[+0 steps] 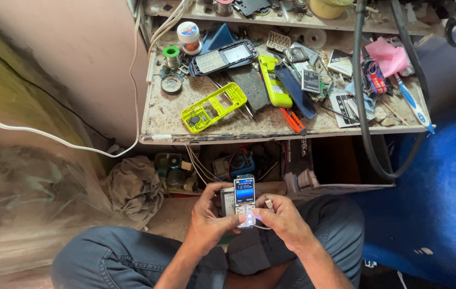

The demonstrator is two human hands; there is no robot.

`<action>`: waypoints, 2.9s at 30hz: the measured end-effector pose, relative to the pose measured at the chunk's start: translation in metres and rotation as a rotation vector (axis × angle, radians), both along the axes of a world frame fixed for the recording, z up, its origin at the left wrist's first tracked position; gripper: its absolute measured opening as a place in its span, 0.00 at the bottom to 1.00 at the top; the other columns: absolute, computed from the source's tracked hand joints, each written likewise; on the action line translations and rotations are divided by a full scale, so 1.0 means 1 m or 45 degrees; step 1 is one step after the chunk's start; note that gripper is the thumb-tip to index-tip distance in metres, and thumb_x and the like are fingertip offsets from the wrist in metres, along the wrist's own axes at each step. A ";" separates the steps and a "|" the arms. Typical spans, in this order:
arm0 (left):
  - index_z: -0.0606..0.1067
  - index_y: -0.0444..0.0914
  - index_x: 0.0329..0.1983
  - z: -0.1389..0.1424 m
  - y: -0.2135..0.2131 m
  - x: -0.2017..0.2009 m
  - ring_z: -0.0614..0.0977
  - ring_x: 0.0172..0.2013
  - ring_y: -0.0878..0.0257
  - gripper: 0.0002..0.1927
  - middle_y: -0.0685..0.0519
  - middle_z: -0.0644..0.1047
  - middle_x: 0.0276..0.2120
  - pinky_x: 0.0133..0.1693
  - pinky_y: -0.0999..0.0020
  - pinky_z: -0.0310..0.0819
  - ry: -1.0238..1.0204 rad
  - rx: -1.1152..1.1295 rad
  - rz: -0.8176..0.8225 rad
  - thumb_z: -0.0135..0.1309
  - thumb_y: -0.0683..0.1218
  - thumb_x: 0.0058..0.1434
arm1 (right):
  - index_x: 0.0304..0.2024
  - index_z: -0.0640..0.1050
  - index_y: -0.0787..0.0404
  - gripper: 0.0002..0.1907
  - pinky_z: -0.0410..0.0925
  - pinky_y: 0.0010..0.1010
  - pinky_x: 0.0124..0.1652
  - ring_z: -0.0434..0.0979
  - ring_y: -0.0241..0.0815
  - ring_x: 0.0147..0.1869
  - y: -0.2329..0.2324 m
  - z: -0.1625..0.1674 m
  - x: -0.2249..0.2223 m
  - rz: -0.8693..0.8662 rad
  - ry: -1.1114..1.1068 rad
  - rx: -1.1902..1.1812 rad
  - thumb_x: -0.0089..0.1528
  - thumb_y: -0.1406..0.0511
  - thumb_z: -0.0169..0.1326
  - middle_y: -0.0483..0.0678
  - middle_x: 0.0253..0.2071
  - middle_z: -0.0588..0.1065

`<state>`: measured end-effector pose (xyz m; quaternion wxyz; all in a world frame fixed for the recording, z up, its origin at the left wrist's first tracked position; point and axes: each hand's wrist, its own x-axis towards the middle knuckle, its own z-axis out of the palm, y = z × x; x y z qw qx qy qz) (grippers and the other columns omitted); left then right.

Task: The person assembles a small mobile phone by inserting the battery and closing the back cover, then powers it on and connects a charging cable. They test the keypad and screen, then disassemble the phone again and handle a yellow phone casing.

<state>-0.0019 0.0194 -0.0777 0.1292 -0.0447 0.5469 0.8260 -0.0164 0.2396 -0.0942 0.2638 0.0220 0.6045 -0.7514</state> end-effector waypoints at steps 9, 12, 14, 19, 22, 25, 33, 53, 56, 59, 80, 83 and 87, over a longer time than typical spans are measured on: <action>0.69 0.38 0.60 0.000 0.000 0.000 0.85 0.37 0.63 0.34 0.48 0.81 0.39 0.29 0.70 0.85 0.018 0.018 -0.004 0.68 0.37 0.49 | 0.35 0.79 0.66 0.04 0.63 0.20 0.32 0.70 0.25 0.32 0.000 0.004 0.000 0.018 0.017 -0.004 0.63 0.69 0.58 0.41 0.30 0.76; 0.69 0.38 0.60 -0.001 0.000 0.000 0.85 0.37 0.63 0.35 0.48 0.81 0.39 0.28 0.70 0.85 0.015 0.017 -0.003 0.68 0.37 0.49 | 0.35 0.79 0.66 0.04 0.64 0.21 0.32 0.70 0.25 0.32 0.000 0.004 0.000 0.017 0.022 0.011 0.63 0.69 0.58 0.41 0.30 0.76; 0.69 0.38 0.60 -0.001 0.000 0.001 0.85 0.37 0.63 0.35 0.47 0.81 0.39 0.28 0.70 0.85 0.013 0.013 -0.004 0.68 0.36 0.49 | 0.35 0.78 0.66 0.04 0.64 0.20 0.32 0.70 0.25 0.32 -0.001 0.004 0.000 0.014 0.019 0.015 0.63 0.69 0.58 0.41 0.30 0.76; 0.69 0.38 0.60 -0.001 0.000 0.001 0.85 0.37 0.63 0.35 0.48 0.81 0.39 0.29 0.70 0.85 0.019 0.002 -0.004 0.68 0.36 0.49 | 0.35 0.79 0.66 0.04 0.64 0.20 0.32 0.70 0.25 0.32 -0.001 0.004 0.000 0.008 0.009 0.032 0.62 0.69 0.58 0.41 0.30 0.76; 0.69 0.38 0.60 -0.001 0.000 0.001 0.85 0.37 0.63 0.35 0.48 0.81 0.40 0.29 0.69 0.85 0.010 0.006 -0.005 0.68 0.36 0.49 | 0.35 0.79 0.66 0.04 0.64 0.20 0.32 0.70 0.25 0.32 0.000 0.004 0.000 0.007 0.000 0.027 0.62 0.69 0.58 0.41 0.30 0.76; 0.69 0.38 0.60 -0.001 0.001 0.000 0.85 0.37 0.63 0.35 0.48 0.81 0.39 0.28 0.69 0.86 0.005 0.000 -0.005 0.68 0.36 0.49 | 0.35 0.79 0.66 0.04 0.64 0.21 0.32 0.70 0.26 0.32 0.000 0.002 0.000 0.003 -0.009 0.022 0.62 0.69 0.58 0.41 0.30 0.76; 0.69 0.38 0.60 -0.001 0.000 -0.001 0.85 0.36 0.62 0.34 0.48 0.81 0.39 0.28 0.69 0.85 -0.012 -0.001 0.007 0.68 0.36 0.49 | 0.35 0.79 0.66 0.04 0.65 0.21 0.32 0.71 0.26 0.32 0.000 0.001 0.000 0.001 0.006 0.029 0.62 0.69 0.58 0.41 0.31 0.77; 0.69 0.39 0.60 -0.002 0.000 -0.002 0.85 0.36 0.62 0.35 0.47 0.81 0.39 0.28 0.69 0.85 -0.016 -0.020 0.009 0.68 0.36 0.48 | 0.36 0.78 0.66 0.05 0.61 0.20 0.29 0.67 0.24 0.30 -0.002 0.002 -0.001 0.004 0.007 0.035 0.63 0.69 0.58 0.39 0.29 0.75; 0.69 0.39 0.60 0.000 0.000 -0.002 0.85 0.36 0.62 0.35 0.47 0.81 0.39 0.28 0.69 0.85 -0.020 -0.015 0.003 0.68 0.36 0.49 | 0.36 0.79 0.66 0.05 0.61 0.20 0.29 0.67 0.24 0.30 -0.002 0.004 -0.001 0.004 0.005 0.034 0.63 0.69 0.58 0.39 0.29 0.75; 0.69 0.39 0.60 0.001 -0.001 -0.002 0.85 0.36 0.62 0.35 0.47 0.81 0.39 0.28 0.69 0.86 -0.028 -0.017 -0.002 0.68 0.36 0.49 | 0.36 0.79 0.66 0.05 0.61 0.20 0.29 0.67 0.24 0.30 -0.002 0.004 -0.001 0.007 0.025 0.033 0.63 0.69 0.58 0.40 0.29 0.75; 0.69 0.39 0.60 -0.004 0.000 -0.002 0.85 0.36 0.63 0.35 0.48 0.81 0.39 0.28 0.69 0.85 0.004 -0.013 0.008 0.68 0.36 0.49 | 0.34 0.78 0.66 0.04 0.66 0.22 0.33 0.71 0.26 0.32 -0.003 -0.005 0.000 -0.038 0.048 0.023 0.63 0.70 0.59 0.41 0.30 0.75; 0.69 0.38 0.60 -0.004 0.001 -0.002 0.85 0.36 0.63 0.35 0.48 0.81 0.39 0.28 0.69 0.85 0.008 -0.006 0.013 0.68 0.36 0.49 | 0.34 0.78 0.67 0.04 0.66 0.22 0.33 0.71 0.26 0.32 -0.002 -0.005 0.000 -0.038 0.044 0.032 0.62 0.70 0.58 0.41 0.30 0.75; 0.69 0.39 0.60 -0.004 0.001 -0.002 0.85 0.36 0.62 0.34 0.48 0.82 0.38 0.28 0.69 0.85 -0.013 -0.020 0.006 0.68 0.36 0.49 | 0.35 0.78 0.66 0.03 0.65 0.21 0.32 0.70 0.25 0.32 -0.001 -0.005 -0.001 -0.026 0.062 0.064 0.62 0.70 0.58 0.40 0.30 0.75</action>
